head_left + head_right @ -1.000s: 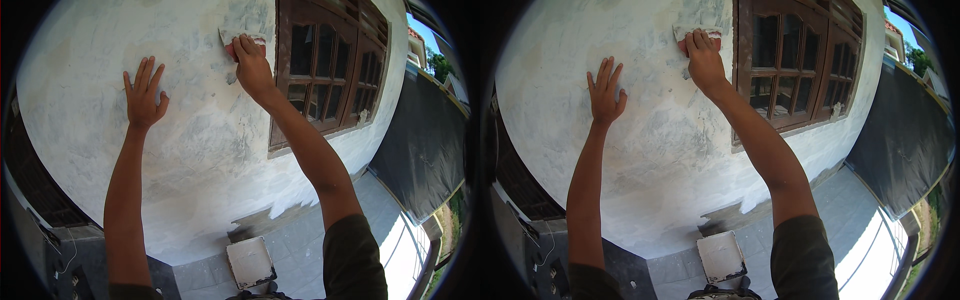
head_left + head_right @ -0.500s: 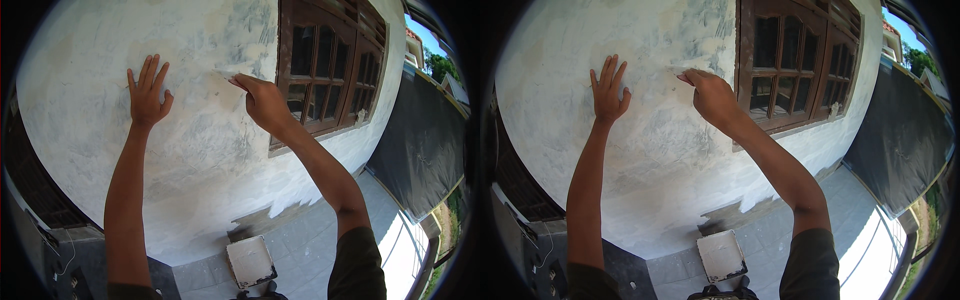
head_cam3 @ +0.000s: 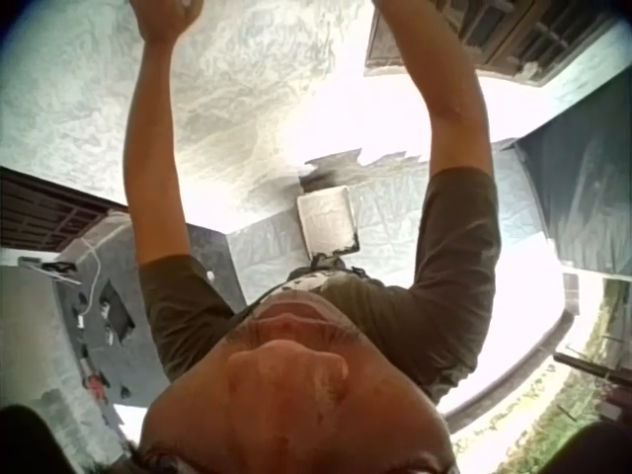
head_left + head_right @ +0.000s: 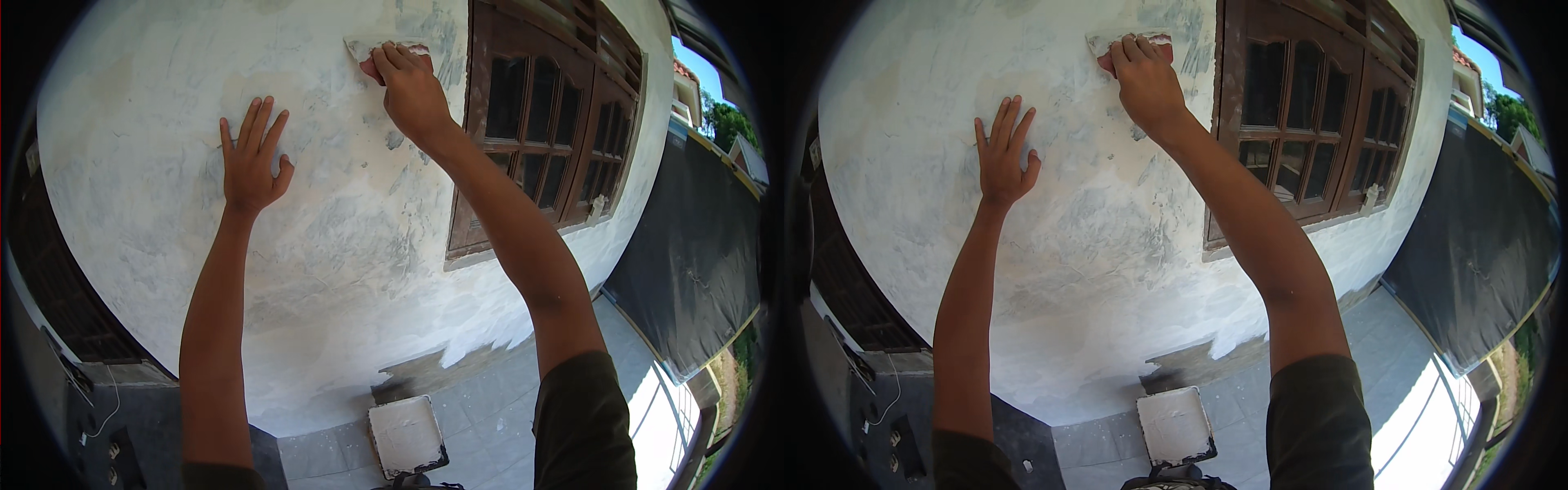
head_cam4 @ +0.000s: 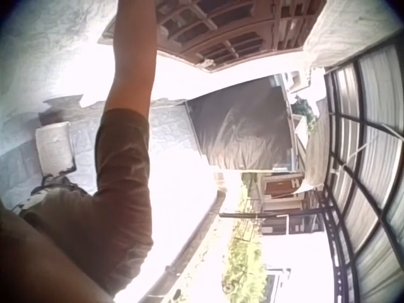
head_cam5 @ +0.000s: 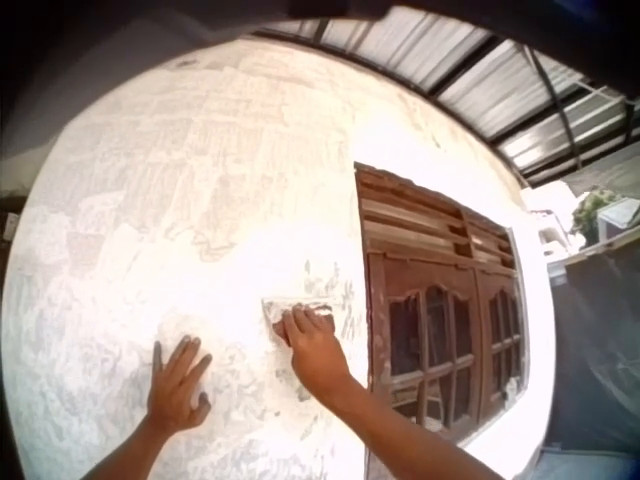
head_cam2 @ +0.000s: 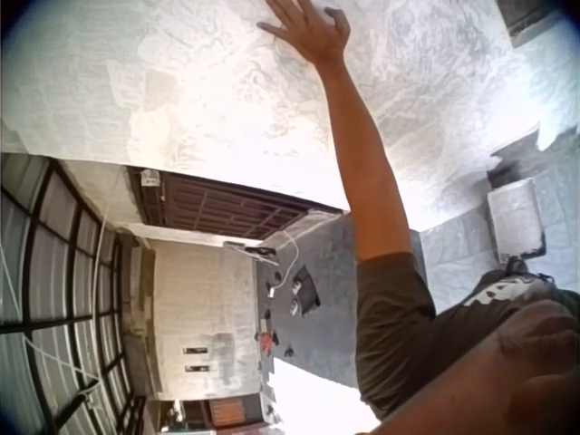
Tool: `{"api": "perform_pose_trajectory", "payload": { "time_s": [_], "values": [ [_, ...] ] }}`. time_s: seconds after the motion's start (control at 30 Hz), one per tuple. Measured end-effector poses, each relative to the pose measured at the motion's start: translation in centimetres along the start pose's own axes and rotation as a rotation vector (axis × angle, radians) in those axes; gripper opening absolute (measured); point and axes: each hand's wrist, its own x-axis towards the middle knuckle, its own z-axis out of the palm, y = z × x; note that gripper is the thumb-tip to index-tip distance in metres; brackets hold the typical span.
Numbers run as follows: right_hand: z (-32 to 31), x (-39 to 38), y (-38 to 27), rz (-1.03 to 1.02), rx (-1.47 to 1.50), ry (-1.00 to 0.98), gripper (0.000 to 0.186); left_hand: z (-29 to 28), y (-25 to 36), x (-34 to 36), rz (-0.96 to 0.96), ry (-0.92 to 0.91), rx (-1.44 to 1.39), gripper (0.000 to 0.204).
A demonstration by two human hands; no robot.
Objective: Using a putty knife to apply filler or putty to an exterior building wall.
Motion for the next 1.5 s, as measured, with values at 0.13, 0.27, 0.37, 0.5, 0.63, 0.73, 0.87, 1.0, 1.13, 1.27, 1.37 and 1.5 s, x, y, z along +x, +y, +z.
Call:
{"api": "perform_pose_trajectory", "payload": {
  "time_s": [0.13, 0.27, 0.37, 0.5, 0.63, 0.73, 0.87, 1.0, 1.13, 1.27, 1.37, 1.5],
  "values": [
    [-1.2, -6.0, -2.5, -0.030, -0.001, -0.084, 0.040, -0.3, 0.2, 0.0, -0.007, 0.000, -0.009, 0.071],
    [-5.0, -10.6, -5.5, 0.053, 0.150, -0.388, 0.046, -0.1, 0.4, 0.1, 0.000, -0.001, -0.001, 0.070],
    [-7.8, -10.3, -6.5, 0.215, 0.327, -0.610, 0.046, -0.3, 0.1, 0.0, 0.008, 0.012, 0.000, 0.070],
    [-10.1, -7.3, -4.9, 0.447, 0.516, -0.658, 0.044, 0.1, 0.2, -0.1, 0.007, 0.001, 0.015, 0.070],
    [-9.0, -4.1, -1.4, 0.371, 0.355, -0.272, 0.042, 0.0, 0.3, 0.2, 0.015, 0.010, 0.018, 0.070],
    [-7.5, -0.9, 1.2, 0.259, 0.227, -0.141, 0.045, -0.4, 0.0, 0.0, 0.013, 0.016, 0.035, 0.069],
    [-3.1, 0.7, 4.7, 0.093, 0.034, 0.029, 0.038, 0.3, 0.4, 0.3, 0.020, 0.001, 0.011, 0.069],
    [1.1, -2.1, 4.0, -0.038, -0.115, -0.013, 0.054, -0.1, 0.2, 0.3, 0.017, 0.004, 0.020, 0.069],
    [0.3, -7.4, 0.3, -0.026, -0.082, -0.153, 0.055, -0.1, 0.3, 0.4, 0.027, 0.018, 0.014, 0.071],
    [-3.3, -10.9, -3.6, 0.014, 0.136, -0.293, 0.044, -0.2, -0.1, -0.3, 0.018, 0.008, 0.020, 0.071],
    [-6.8, -4.2, -2.8, 0.245, 0.198, -0.176, 0.036, -0.5, -0.5, -0.9, 0.014, 0.003, 0.027, 0.071],
    [-5.4, 2.4, 3.9, 0.244, 0.035, -0.020, 0.031, 0.1, 0.7, 0.7, 0.032, 0.015, -0.002, 0.071]
  ]
}}
